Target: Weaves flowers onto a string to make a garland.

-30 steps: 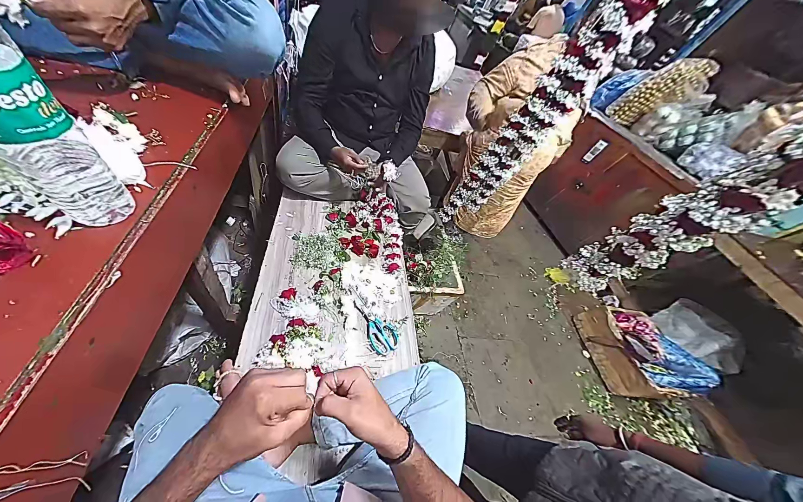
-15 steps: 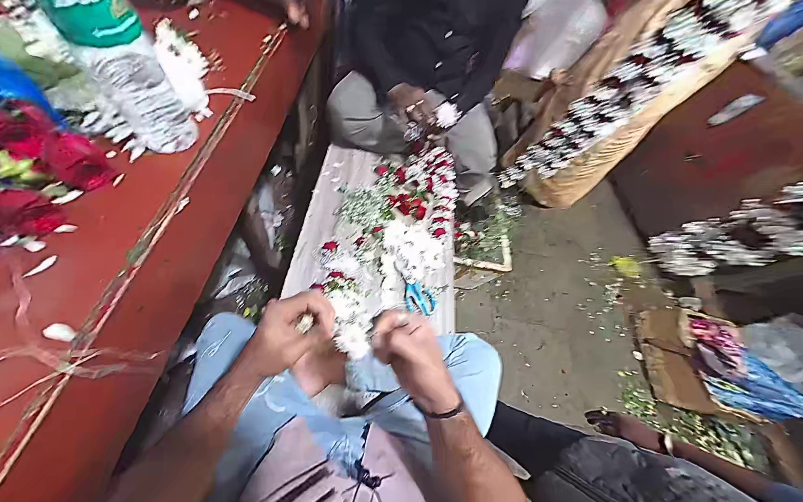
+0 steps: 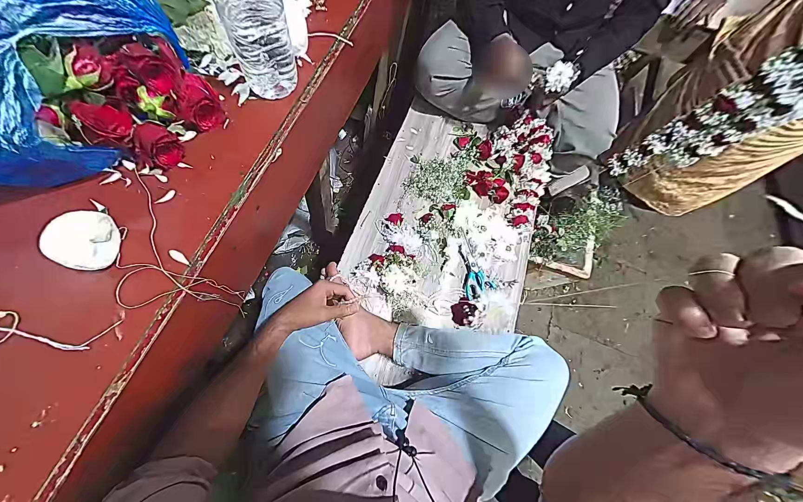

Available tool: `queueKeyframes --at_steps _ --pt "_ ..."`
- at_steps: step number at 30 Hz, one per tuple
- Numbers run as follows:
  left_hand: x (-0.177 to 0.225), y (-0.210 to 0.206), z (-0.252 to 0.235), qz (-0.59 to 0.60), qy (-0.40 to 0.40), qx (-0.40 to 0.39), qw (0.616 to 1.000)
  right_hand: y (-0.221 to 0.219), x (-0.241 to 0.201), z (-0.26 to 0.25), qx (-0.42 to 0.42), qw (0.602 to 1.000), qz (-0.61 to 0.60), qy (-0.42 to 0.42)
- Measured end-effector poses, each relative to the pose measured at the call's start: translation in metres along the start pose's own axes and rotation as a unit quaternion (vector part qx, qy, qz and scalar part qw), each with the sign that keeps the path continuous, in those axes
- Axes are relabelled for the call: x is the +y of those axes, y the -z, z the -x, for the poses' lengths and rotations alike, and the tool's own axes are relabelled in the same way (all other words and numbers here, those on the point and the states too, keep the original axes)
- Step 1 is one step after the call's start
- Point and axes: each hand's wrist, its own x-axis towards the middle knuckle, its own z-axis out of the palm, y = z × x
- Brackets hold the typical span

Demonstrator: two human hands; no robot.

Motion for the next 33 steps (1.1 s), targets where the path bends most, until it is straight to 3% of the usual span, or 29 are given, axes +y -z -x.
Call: queueKeyframes --at_steps 4,8,11,14,17,23,28,33 --pt "0.051 -0.002 0.005 0.102 -0.082 0.009 0.991 -0.001 0.022 0.003 0.025 0.997 0.051 -0.054" --pt "0.112 -0.009 0.007 0.129 -0.178 0.001 0.975 0.014 0.090 0.016 0.058 0.990 0.051 -0.119" --pt "0.144 -0.013 0.003 0.134 -0.217 -0.014 0.967 0.024 0.150 0.034 0.095 0.980 -0.014 -0.176" --pt "0.156 -0.017 0.001 0.169 -0.195 0.013 0.966 0.017 0.178 0.050 0.138 0.955 -0.141 -0.223" --pt "0.153 -0.021 0.002 0.235 -0.164 0.085 0.954 0.009 0.180 0.061 0.148 0.939 -0.213 -0.226" --pt "0.148 -0.024 0.000 0.348 -0.149 0.160 0.912 0.007 0.151 0.061 0.148 0.936 -0.242 -0.207" --pt "0.131 -0.026 -0.001 0.434 -0.155 0.176 0.870 0.007 0.132 0.061 0.145 0.933 -0.278 -0.179" --pt "0.128 -0.025 0.001 0.423 -0.162 0.172 0.875 0.006 0.130 0.060 0.143 0.936 -0.268 -0.176"
